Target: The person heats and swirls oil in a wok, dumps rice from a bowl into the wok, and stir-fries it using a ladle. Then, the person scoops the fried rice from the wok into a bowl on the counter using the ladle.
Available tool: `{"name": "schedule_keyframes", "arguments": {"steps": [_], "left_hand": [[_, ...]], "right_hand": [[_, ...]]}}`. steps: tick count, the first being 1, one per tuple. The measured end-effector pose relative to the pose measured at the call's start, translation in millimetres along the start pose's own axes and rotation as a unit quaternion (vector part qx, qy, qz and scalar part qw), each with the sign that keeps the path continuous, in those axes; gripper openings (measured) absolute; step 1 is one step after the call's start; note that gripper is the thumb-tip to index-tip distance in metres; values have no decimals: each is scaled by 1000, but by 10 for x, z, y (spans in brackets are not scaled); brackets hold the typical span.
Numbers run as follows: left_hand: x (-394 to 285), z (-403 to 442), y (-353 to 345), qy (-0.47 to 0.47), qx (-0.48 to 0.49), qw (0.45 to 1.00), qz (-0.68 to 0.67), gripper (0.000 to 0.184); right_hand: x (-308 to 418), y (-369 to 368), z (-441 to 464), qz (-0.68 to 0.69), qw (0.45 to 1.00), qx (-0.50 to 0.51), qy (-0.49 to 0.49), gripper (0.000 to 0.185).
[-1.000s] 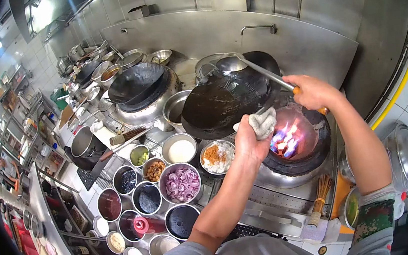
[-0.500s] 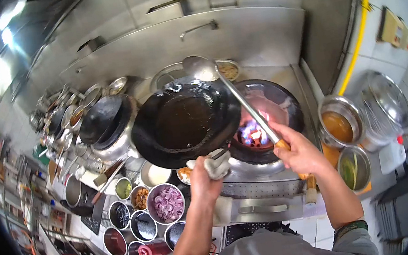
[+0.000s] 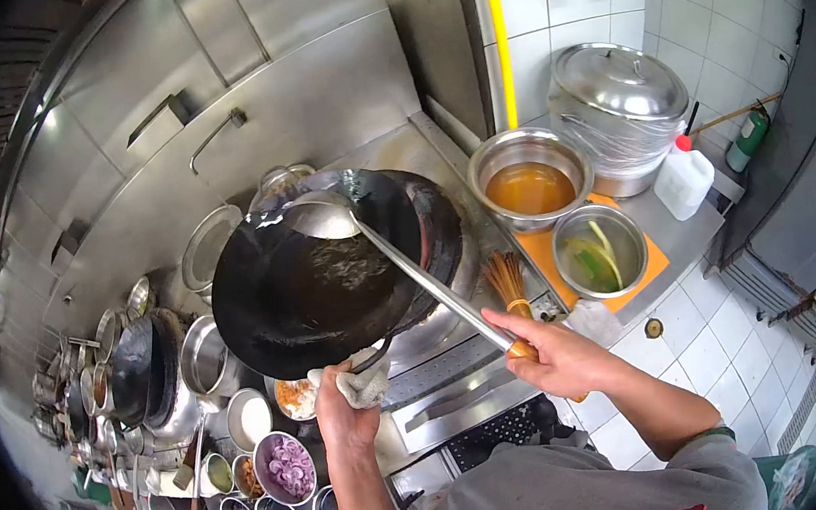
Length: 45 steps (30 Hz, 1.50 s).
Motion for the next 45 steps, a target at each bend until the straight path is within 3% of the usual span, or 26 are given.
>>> {"name": "schedule_keyframes", "arguments": {"steps": [12, 16, 20, 23, 26, 31, 45], "left_hand": [[598, 92, -719, 37, -9, 996, 77, 13], [737, 138, -853, 36, -13, 992, 123, 13], [771, 210, -952, 21, -10, 988, 152, 14], [701, 177, -1169, 23, -2, 986, 163, 13], [609, 237, -1293, 39, -3, 978, 205, 12], [385, 304, -1461, 44, 19, 968, 246, 23], [121, 535, -1753, 46, 33, 949, 311, 21]], "right_hand": [[-690, 592, -231, 36, 999, 21, -9, 70], [-807, 787, -237, 23, 999, 2, 48, 70], [-936, 927, -160, 33, 998, 23, 43, 70], [-982, 1010, -78, 44, 994, 7, 99, 70], [-940, 1124, -75, 41, 998, 48, 32, 70], [-882, 1222, -42, 44, 996, 49, 64, 71], [-890, 1236, 169, 48, 992, 60, 103, 71]]}}
Point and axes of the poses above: each hand's wrist, its own z-axis towards the middle knuckle, its own y-axis out of the back of the hand, x = y × z, the point moved 7 cm from there along z, towards the middle knuckle, and after that the axes turned 14 degrees about -y, right-handed, at the moved point
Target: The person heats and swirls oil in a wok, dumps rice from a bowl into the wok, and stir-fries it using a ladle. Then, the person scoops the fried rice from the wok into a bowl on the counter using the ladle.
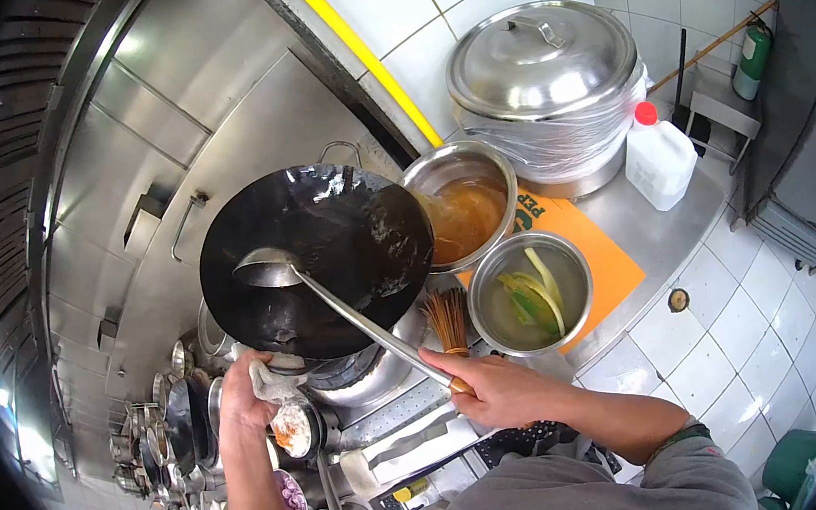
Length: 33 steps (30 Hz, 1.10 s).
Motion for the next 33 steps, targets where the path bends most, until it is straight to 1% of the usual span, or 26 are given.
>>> {"name": "schedule_keyframes", "arguments": {"steps": [3, 5, 6, 7, 10, 11, 14, 17, 21, 23, 26, 27, 28, 30, 31, 32, 33], "left_hand": [[-110, 46, -47, 8, 18, 1000, 18, 22], [-224, -50, -283, 1, 21, 999, 42, 19], [-255, -76, -362, -1, 22, 998, 55, 18], [-277, -34, -301, -11, -1, 998, 60, 16], [-374, -39, -425, -17, 13, 997, 75, 14], [-428, -110, -513, -22, 3, 996, 87, 13], [-402, 19, -397, -9, 1, 995, 98, 14], [-360, 96, -332, 5, 20, 997, 74, 14], [-331, 87, -219, -11, -3, 998, 60, 16], [-274, 65, -126, -4, -2, 999, 53, 17], [-57, 137, 194, 4, 19, 1000, 2, 17], [17, 105, 309, 0, 4, 1000, -4, 17], [104, 42, 369, 9, 1, 1000, -26, 16], [396, 46, 721, -9, -11, 998, -61, 15], [560, 22, 816, 21, 2, 996, -82, 15], [690, -53, 931, -16, -36, 995, -89, 17], [828, -116, 959, 6, -45, 991, -125, 17]], "right_hand": [[-30, -8, 20, 27, 1000, 9, -4, 70], [-25, -1, 23, 40, 999, 20, -19, 70], [-48, -4, 46, 43, 999, 10, -8, 69], [-107, -38, 79, 47, 999, 2, 3, 69], [-201, -106, 137, 55, 998, -21, 29, 68], [-211, -113, 150, 59, 997, -28, 38, 68], [-270, -172, 187, 86, 996, -3, 18, 67], [-242, -161, 183, 77, 997, 0, 10, 67], [-183, -137, 190, 67, 997, -13, 21, 67], [-191, -162, 229, 71, 996, -26, 43, 68], [-151, -227, 228, 140, 988, 46, -49, 68], [-195, -267, 275, 168, 985, 38, -10, 68], [-173, -259, 261, 196, 979, 43, -14, 68], [-77, -253, 202, 253, 965, 58, -25, 68], [-46, -204, 194, 236, 970, 34, -37, 68], [-8, -146, 187, 195, 979, 4, -52, 68], [37, -80, 183, 153, 986, -26, -65, 68]]}}
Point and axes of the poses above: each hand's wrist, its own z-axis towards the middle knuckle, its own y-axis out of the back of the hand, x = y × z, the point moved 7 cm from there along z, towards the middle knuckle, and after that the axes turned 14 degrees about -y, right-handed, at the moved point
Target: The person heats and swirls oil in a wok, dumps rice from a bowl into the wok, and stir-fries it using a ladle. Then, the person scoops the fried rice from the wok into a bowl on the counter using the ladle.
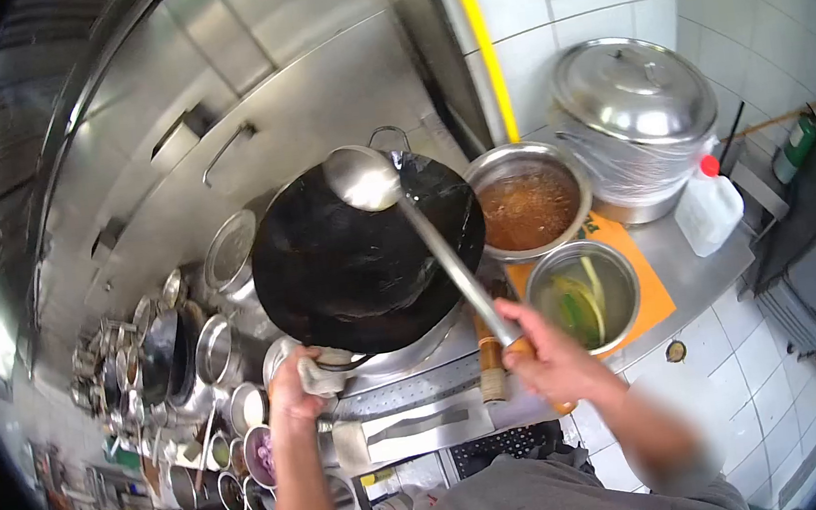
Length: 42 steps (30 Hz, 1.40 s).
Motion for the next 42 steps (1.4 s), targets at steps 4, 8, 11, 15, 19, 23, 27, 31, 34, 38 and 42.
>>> {"name": "schedule_keyframes", "arguments": {"steps": [4, 8, 11, 15, 19, 23, 27, 31, 34, 38, 42], "left_hand": [[386, -126, 277, 15, -30, 998, -50, 18], [457, -189, 391, -26, -91, 994, -62, 16], [516, -88, 532, -52, -99, 991, -79, 19], [711, 88, 730, -37, -23, 996, -82, 26], [860, 127, 820, -31, -71, 986, -149, 27], [1086, 306, 760, -28, -59, 986, -156, 19], [1220, 509, 547, 4, -36, 983, -178, 24], [1226, 597, 333, 10, -24, 977, -210, 18], [1109, 470, 205, -11, -28, 981, -191, 19], [1160, 459, 164, 18, -3, 986, -169, 26], [1300, 583, 236, 15, -30, 986, -161, 26]], "right_hand": [[141, 79, 161, -121, 987, -89, -51, 66], [122, -229, 532, -196, 975, -94, -50, 63], [91, -835, 487, -97, 986, -12, -135, 60], [-201, -1297, 869, 267, 933, 151, -190, 62], [-92, -1534, 1235, 272, 942, 94, -172, 62], [213, -1268, 1235, -216, 971, -49, -90, 64], [257, -1144, 1221, -130, 983, -11, -127, 65], [223, -1239, 1399, -79, 993, 9, -88, 65], [421, -1157, 1205, -212, 971, -86, -73, 60], [273, -951, 1344, -158, 983, -62, -67, 58], [144, -1045, 1427, -149, 983, -49, -91, 65]]}}
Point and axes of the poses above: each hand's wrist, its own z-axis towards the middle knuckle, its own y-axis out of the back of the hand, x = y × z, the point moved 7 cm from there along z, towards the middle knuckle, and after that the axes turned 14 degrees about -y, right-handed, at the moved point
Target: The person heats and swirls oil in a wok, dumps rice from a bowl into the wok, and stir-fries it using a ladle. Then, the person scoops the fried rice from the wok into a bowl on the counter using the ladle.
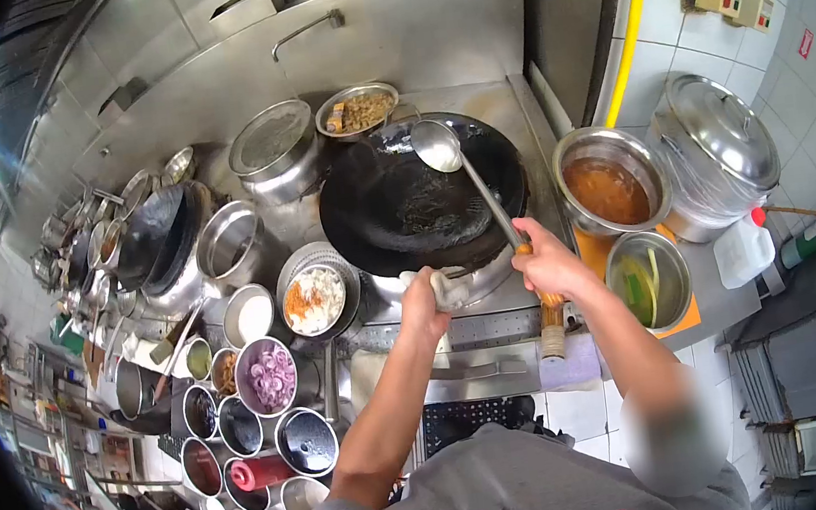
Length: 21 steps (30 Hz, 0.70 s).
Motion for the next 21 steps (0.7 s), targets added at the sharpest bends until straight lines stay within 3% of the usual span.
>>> {"name": "schedule_keyframes", "arguments": {"steps": [3, 5, 7, 8, 9, 12, 14, 17, 18, 21], "left_hand": [[-117, -152, -124, -38, -15, 998, -46, 24], [-114, -202, -137, -9, -16, 999, -45, 25], [-116, -162, -135, 21, -17, 998, -50, 28], [-134, -192, -138, 20, -3, 999, -44, 42], [-214, -299, -150, 26, 12, 999, -28, 44], [-383, -578, 169, 49, 13, 998, 21, 44], [-724, -895, 499, -40, -16, 987, 152, 36], [-842, -1019, 1458, -175, -83, 926, 323, 34], [-827, -1054, 1751, -197, -117, 899, 373, 35], [-613, -1035, 2246, -181, -102, 885, 416, 34]], "right_hand": [[117, -9, 125, -36, 999, -5, 2, 65], [141, -46, 40, -56, 998, -6, 6, 65], [8, -149, 11, -8, 999, 29, -32, 66], [-32, -189, 1, 17, 998, 44, -46, 66], [-52, -260, -26, 87, 992, 77, -52, 65], [-154, -356, 78, 364, 906, 203, -74, 59], [-261, -392, 132, 517, 804, 282, -79, 53], [-317, -266, 23, 606, 692, 391, -43, 42], [-342, -173, -59, 614, 681, 397, -28, 38], [-414, 175, -394, 636, 688, 350, 15, 43]]}}
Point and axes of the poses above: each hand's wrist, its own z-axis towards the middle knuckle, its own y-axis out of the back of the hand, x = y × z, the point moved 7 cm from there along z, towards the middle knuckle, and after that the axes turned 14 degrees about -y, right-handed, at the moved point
